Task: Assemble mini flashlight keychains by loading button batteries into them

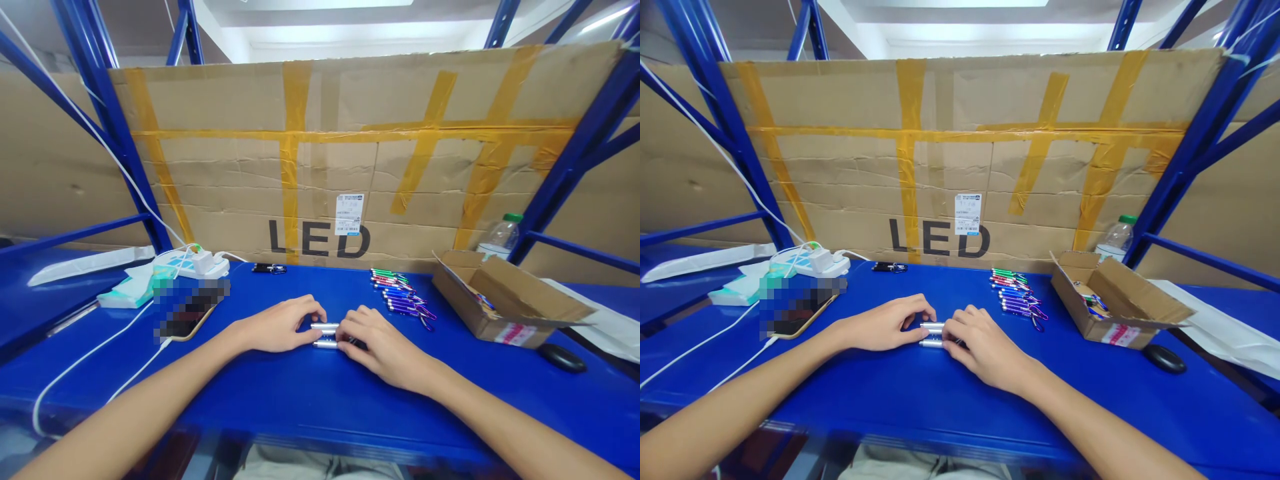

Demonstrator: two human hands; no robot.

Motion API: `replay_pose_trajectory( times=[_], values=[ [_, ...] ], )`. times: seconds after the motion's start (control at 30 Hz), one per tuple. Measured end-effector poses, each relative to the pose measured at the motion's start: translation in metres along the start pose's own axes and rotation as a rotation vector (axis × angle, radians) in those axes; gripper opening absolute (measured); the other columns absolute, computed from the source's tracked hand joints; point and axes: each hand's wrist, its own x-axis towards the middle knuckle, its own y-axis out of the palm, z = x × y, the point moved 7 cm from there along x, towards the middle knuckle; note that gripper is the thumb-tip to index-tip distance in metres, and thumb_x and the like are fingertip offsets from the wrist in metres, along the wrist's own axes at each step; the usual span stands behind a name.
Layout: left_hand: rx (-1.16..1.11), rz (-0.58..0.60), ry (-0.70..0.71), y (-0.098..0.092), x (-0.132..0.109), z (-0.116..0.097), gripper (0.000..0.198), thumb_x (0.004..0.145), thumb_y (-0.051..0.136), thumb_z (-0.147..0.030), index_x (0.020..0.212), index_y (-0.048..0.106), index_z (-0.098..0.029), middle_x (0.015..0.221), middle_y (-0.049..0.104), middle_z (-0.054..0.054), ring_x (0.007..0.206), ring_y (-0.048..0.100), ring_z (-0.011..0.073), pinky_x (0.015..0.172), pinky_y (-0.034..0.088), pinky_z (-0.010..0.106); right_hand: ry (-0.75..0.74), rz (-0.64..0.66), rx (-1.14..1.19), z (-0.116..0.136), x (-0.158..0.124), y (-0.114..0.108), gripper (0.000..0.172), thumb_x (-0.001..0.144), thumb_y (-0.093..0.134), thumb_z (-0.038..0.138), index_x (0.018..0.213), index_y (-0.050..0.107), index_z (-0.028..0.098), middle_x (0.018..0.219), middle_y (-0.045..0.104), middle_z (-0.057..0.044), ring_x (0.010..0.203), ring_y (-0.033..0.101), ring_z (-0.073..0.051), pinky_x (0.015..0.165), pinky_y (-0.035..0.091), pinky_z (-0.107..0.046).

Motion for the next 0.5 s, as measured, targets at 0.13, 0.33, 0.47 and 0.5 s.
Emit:
replay_pose_trajectory(
  times=[0.13,0.33,0.47,0.5],
  values=[
    [0.008,0.003,-0.006,-0.0005,-0.0005,-0.0009,0.026,0.102,0.063,-0.039,0.122,0.067,-0.024,0.113,0.065,0.005,0.089,0.061,0.0196,0.083,0.049,0.033,-0.001,0.023,0.019,0.0016,-0.0005,0.0008,0.007,0.111,0.058,0.03,0.11,0.062,0.024,0.113,0.069,-0.005,0.104,0.058,-0.025,0.092,0.042,-0.04],
    [0.008,0.006,-0.01,-0.0007,-0.0007,-0.001,0.025,0.102,0.063,-0.038,0.123,0.066,-0.024,0.116,0.066,0.005,0.094,0.063,0.0206,0.084,0.049,0.032,-0.016,0.031,0.025,0.0036,-0.0001,0.0008,0.009,0.113,0.054,0.029,0.106,0.057,0.024,0.111,0.068,-0.003,0.1,0.056,-0.024,0.089,0.042,-0.038],
    [0.01,0.011,-0.008,-0.0007,-0.0011,-0.0011,0.026,0.102,0.064,-0.038,0.124,0.066,-0.023,0.117,0.066,0.005,0.095,0.063,0.0207,0.085,0.048,0.033,-0.017,0.027,-0.004,0.002,0.0,0.0012,0.013,0.114,0.05,0.031,0.108,0.059,0.025,0.112,0.066,-0.004,0.1,0.055,-0.024,0.09,0.043,-0.038],
    [0.01,0.014,-0.008,-0.0007,-0.0012,-0.0011,0.026,0.102,0.064,-0.038,0.124,0.066,-0.023,0.117,0.066,0.005,0.095,0.063,0.0207,0.085,0.048,0.033,-0.016,0.026,-0.014,0.0016,0.0002,0.0014,0.014,0.115,0.049,0.031,0.109,0.06,0.025,0.112,0.066,-0.005,0.1,0.055,-0.024,0.09,0.043,-0.039]
  ],
)
